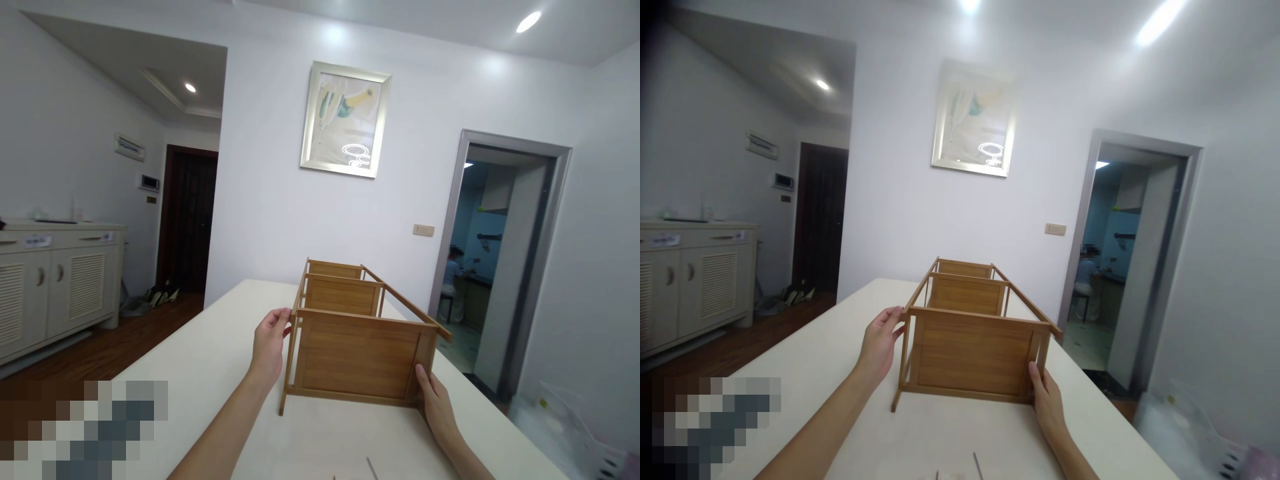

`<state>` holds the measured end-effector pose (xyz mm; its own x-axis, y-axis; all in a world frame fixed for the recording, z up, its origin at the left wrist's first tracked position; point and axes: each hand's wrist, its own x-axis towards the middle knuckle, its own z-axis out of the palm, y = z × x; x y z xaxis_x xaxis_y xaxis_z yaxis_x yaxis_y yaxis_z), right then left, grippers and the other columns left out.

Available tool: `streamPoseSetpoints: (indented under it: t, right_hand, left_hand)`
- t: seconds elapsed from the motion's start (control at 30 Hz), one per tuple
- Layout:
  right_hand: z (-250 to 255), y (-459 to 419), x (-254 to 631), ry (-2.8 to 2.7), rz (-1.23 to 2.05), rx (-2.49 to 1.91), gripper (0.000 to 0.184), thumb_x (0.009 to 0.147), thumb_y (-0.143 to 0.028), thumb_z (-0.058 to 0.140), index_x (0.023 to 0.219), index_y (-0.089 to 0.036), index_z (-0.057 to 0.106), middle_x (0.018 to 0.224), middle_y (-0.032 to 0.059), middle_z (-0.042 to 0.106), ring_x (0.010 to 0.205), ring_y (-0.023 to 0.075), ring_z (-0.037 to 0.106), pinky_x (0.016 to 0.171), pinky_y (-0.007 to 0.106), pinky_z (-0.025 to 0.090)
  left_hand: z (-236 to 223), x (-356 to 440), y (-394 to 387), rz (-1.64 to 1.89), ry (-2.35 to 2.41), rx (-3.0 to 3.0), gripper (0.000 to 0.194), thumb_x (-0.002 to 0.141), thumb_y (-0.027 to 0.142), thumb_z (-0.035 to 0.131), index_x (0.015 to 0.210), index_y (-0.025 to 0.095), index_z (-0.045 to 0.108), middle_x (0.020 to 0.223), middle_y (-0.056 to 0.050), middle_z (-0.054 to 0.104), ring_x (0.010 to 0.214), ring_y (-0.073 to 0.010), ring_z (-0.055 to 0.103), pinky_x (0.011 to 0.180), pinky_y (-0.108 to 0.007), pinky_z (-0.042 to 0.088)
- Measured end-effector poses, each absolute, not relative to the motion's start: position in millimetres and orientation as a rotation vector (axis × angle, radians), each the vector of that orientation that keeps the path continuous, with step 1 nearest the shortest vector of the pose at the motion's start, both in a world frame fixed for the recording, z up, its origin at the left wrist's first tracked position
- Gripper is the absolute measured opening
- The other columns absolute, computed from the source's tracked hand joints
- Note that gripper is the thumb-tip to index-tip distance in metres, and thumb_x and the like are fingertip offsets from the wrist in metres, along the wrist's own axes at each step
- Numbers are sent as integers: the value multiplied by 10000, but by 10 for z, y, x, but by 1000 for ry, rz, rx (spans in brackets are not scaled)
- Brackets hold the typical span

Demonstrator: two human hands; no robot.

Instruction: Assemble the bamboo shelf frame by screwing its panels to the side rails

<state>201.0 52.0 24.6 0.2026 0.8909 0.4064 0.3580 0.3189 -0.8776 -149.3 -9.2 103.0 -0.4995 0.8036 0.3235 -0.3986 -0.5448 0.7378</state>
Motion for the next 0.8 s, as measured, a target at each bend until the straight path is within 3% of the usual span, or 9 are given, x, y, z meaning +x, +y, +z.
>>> streamPoseSetpoints:
  t: [0.3, 0.43, 0.7, 0.8]
  right_hand:
    - [206, 540, 2018, -1336, 539, -1279, 689, 785, -698, 426, 1129, -134, 622, 1255, 125, 611, 1212, 321, 510, 1084, 428, 329]
    - [212, 527, 2005, -1346, 505, -1297, 668, 792, -684, 420, 1117, -140, 633, 1218, 118, 635, 1202, 317, 524, 1074, 421, 348]
    - [210, 531, 2009, -1360, 506, -1297, 635, 798, -666, 424, 1110, -155, 633, 1214, 111, 639, 1184, 319, 535, 1065, 430, 354]
    - [222, 521, 2001, -1366, 481, -1306, 611, 801, -662, 416, 1063, -163, 652, 1170, 103, 662, 1158, 319, 552, 1038, 423, 384]
  left_hand:
    - [1035, -1524, -17, 2073, 832, 892, 365, 663, 485, 747, 795, 147, 712, 824, -66, 716, 781, -171, 619, 775, -306, 456]
    - [1055, -1510, -18, 2144, 855, 930, 340, 669, 440, 752, 842, 150, 724, 855, -69, 724, 843, -189, 630, 839, -318, 457]
    - [1080, -1427, -95, 2157, 730, 858, 357, 709, 435, 724, 960, 184, 694, 967, -65, 710, 898, -186, 631, 814, -297, 465]
    - [1086, -1425, -97, 2123, 677, 851, 350, 734, 475, 694, 946, 199, 664, 922, -45, 699, 806, -154, 627, 751, -280, 472]
